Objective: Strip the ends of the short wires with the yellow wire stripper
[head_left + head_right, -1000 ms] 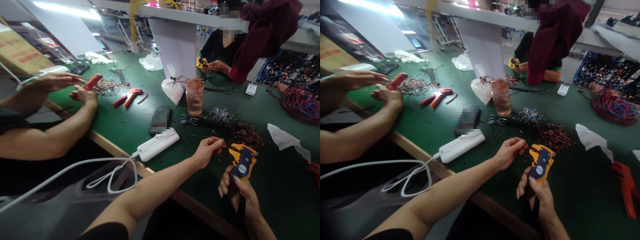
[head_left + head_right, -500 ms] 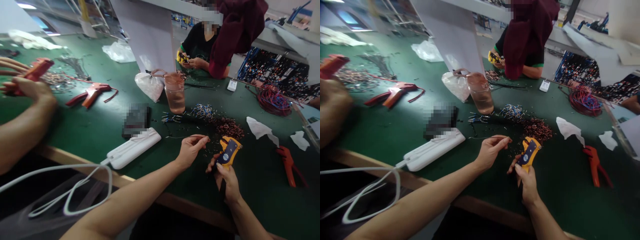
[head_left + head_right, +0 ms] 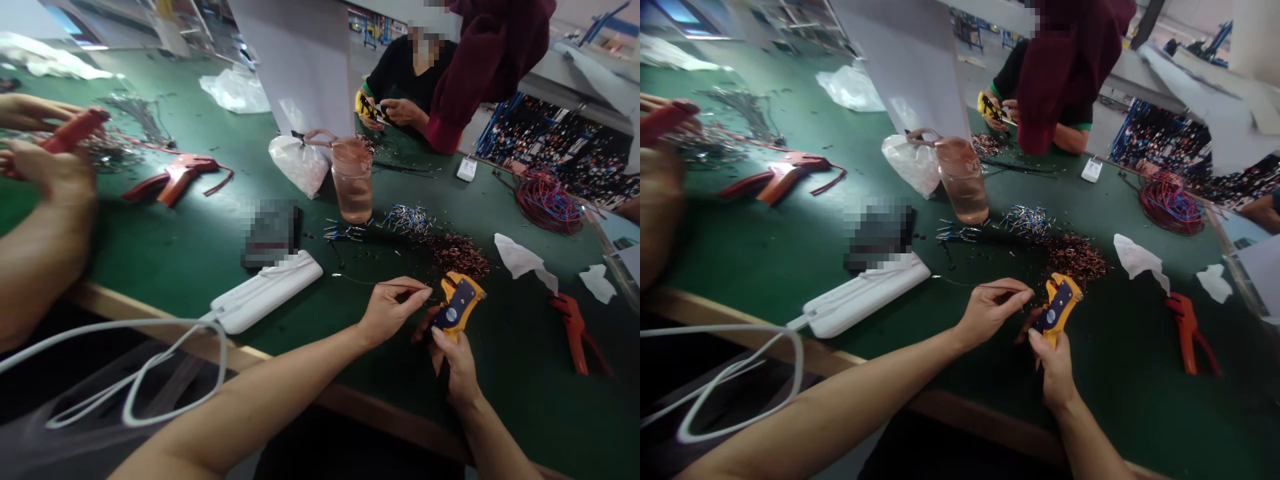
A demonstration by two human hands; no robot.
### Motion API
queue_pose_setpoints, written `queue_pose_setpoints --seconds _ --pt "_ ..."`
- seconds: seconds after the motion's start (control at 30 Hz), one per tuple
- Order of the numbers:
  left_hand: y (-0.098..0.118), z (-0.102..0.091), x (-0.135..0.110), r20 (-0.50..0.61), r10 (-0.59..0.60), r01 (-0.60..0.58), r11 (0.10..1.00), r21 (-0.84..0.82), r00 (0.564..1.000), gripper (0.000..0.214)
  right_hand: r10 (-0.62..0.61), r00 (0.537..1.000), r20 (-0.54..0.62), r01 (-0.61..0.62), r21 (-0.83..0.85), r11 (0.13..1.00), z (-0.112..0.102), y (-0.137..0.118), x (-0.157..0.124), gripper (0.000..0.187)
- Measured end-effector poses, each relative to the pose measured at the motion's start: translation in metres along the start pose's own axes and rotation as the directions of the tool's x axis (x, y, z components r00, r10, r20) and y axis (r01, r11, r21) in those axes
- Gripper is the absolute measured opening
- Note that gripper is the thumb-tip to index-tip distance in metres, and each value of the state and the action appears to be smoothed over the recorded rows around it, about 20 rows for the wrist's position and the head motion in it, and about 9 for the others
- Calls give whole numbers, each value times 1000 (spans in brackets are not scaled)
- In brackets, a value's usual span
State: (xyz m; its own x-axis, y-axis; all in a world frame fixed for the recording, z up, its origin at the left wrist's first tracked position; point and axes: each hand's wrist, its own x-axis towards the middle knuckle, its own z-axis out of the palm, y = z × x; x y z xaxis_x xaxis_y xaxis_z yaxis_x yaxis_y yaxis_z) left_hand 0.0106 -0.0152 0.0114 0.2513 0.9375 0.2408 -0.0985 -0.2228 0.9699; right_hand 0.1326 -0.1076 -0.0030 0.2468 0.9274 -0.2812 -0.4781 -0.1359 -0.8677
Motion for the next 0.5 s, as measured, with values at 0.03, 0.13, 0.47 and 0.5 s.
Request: queue_pose_setpoints --seconds 0.03,0.13,0.47,0.5 --pt "0 0 -1 5 17 -17 1000 4 1000 14 7 1000 1 -7 -15 1000 -1 0 0 32" --pt "-1 0 -3 47 62 -62 998 0 997 13 11 1000 3 -11 -36 999 -2 0 1 31" --pt "-3 0 -6 118 102 -101 995 -10 988 16 -13 1000 5 13 -117 993 1 -5 0 37" --pt "-3 0 -5 121 105 -105 994 -7 987 16 -8 1000 6 9 -101 995 1 -6 0 37"
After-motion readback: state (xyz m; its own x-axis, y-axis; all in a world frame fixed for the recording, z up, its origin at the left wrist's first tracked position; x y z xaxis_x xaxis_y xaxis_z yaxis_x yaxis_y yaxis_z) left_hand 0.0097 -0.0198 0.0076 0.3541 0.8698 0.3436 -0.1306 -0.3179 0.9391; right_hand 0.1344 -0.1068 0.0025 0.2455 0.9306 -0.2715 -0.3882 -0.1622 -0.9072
